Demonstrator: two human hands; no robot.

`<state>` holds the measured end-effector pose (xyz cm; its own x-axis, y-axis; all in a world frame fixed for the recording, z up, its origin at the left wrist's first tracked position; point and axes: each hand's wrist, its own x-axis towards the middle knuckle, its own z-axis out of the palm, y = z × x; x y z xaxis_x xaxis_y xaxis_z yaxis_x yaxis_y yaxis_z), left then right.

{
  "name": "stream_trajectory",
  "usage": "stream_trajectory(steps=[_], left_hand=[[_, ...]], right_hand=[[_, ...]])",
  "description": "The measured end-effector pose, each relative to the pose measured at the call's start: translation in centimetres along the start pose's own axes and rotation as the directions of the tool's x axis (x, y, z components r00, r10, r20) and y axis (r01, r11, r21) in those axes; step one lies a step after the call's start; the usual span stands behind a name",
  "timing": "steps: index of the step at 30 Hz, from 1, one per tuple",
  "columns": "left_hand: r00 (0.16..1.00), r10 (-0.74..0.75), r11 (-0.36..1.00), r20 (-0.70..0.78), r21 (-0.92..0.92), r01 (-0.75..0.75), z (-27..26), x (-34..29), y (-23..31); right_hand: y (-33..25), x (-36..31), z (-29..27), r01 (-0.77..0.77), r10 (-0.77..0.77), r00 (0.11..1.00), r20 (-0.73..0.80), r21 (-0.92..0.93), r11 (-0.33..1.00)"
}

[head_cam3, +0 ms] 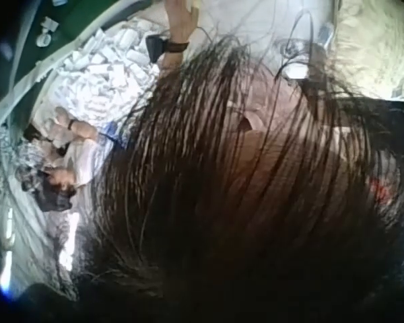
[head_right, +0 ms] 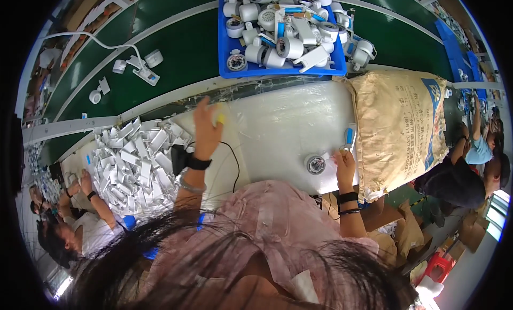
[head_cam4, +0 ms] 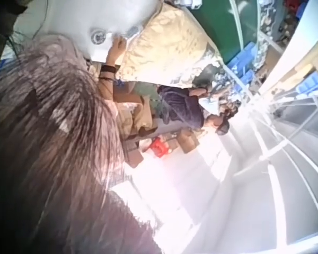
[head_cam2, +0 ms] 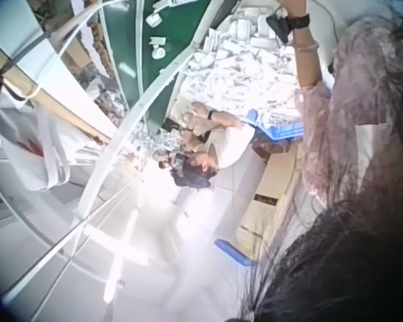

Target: The person assembles electronic components by picking up a white plastic housing and a circuit board with a battery. They connect the components, press the battery into the housing, and snap a circular cap onto the assembly before placing it into a blue bin.

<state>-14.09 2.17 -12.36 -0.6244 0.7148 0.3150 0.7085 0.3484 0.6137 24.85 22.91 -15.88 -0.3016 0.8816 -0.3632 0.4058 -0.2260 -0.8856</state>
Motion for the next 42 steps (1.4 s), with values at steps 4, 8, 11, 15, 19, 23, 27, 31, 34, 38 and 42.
stream_trajectory(steps=[4, 8, 11, 15, 19, 23, 27, 31, 34, 38, 42], left_hand=[[0.938, 0.132, 0.931, 0.321, -0.366, -0.006, 0.2, -1.9, 6.3], [0.933, 0.295, 0.913, 0.208, -0.347, -0.212, -0.6, -0.9, 10.2], [0.913, 0.318, 0.939, 0.257, -0.221, -0.265, -1.6, -0.5, 9.9], [0.685, 0.201, 0.752, 0.701, -0.558, 0.350, -2.9, -1.2, 8.5], [0.556, 0.235, 0.573, 0.797, -0.576, 0.583, -2.0, -3.5, 7.6], [0.624, 0.153, 0.484, 0.766, -0.609, 0.628, -3.2, -3.9, 7.9], [0.675, 0.065, 0.892, 0.735, -0.347, 0.291, -5.6, -2.6, 9.0], [0.705, -0.046, 0.745, 0.708, -0.446, 0.496, -5.6, -2.9, 10.1], [0.679, -0.001, 0.277, 0.734, -0.653, 0.705, -4.6, -3.2, 9.9], [0.719, -0.212, 0.266, 0.662, -0.668, 0.695, -3.4, -3.2, 10.8], [0.726, -0.250, 0.274, 0.641, -0.672, 0.688, -2.8, -3.4, 11.2]], right_hand=[[-6.8, -1.9, 4.5, -0.010, -0.070, 0.937, 0.342, 0.226, 0.974], [-12.2, -3.3, 7.9, -0.058, -0.031, 0.765, 0.644, 0.117, 0.992], [-15.8, -4.4, 9.7, -0.031, -0.042, 0.601, 0.798, 0.075, 0.997], [-17.6, -4.9, 10.9, -0.018, -0.106, 0.406, 0.908, 0.124, 0.992], [-19.0, -5.1, 11.0, -0.056, -0.049, 0.370, 0.928, 0.075, 0.996], [-18.8, -4.0, 10.5, 0.012, 0.011, 0.302, 0.953, -0.016, 1.000], [-18.3, -3.7, 10.8, 0.141, 0.110, 0.353, 0.929, -0.169, 0.976], [-18.8, -5.1, 12.4, 0.475, -0.053, 0.571, 0.819, -0.277, 0.836], [-17.9, -5.7, 13.2, 0.783, -0.584, 0.592, 0.556, -0.223, 0.581], [-17.9, -6.0, 13.5, 0.817, -0.696, 0.549, 0.463, -0.123, 0.563], [-17.8, -6.0, 13.4, 0.825, -0.708, 0.519, 0.478, -0.064, 0.561]])
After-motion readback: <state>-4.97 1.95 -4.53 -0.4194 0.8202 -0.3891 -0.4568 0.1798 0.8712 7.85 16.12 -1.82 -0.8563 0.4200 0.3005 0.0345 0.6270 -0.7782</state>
